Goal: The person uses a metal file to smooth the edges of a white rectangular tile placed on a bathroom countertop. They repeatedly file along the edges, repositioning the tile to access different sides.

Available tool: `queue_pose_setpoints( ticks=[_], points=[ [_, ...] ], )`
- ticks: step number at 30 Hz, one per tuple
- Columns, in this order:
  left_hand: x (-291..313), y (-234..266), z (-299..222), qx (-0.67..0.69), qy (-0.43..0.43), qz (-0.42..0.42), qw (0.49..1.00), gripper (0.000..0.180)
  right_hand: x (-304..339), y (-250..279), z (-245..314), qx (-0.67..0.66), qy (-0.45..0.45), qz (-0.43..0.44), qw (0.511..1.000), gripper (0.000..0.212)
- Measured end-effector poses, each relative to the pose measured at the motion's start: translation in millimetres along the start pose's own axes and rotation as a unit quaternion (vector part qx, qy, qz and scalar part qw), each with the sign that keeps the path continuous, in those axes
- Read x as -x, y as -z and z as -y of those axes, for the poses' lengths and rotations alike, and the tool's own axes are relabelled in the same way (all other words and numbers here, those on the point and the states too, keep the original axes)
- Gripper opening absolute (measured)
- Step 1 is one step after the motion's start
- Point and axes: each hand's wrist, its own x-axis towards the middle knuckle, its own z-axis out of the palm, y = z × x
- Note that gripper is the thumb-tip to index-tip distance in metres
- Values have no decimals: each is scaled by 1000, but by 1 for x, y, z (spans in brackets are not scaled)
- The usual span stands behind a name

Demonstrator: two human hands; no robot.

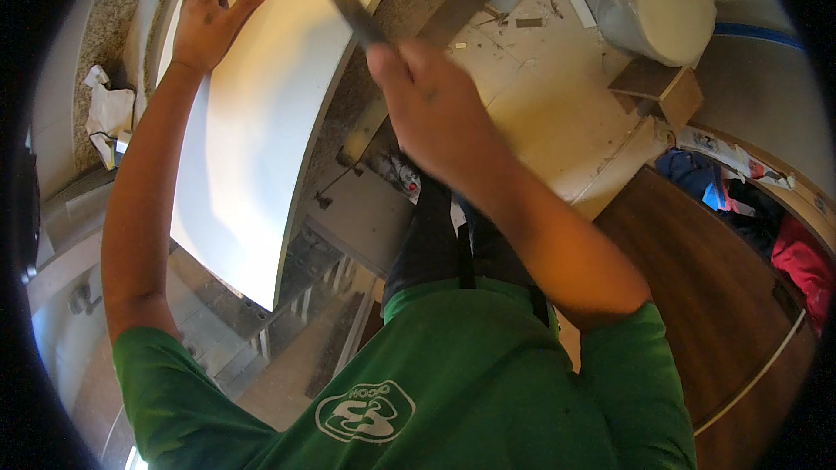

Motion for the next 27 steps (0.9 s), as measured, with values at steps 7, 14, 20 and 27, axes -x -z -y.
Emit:
queue_pose_setpoints(
  ticks=[7, 14, 20, 27],
  points=[
    [1, 0, -1, -6, 9, 5, 1000, 81, 37, -13, 5, 4, -80, 64, 995, 44],
    [2, 4, -6, -11, 12, 11, 1000, 82, 23, -8, 14, -30, -43, 44, 998, 42],
    [3, 7, -8, 0, 31, 42, 999, 85, 17, -5, 15, -41, -37, 61, 997, 43],
    [-7, -21, 21, -15, -128, -162, 978, 76, -28, 34, 28, -78, 39, -44, 995, 34]
  ],
)
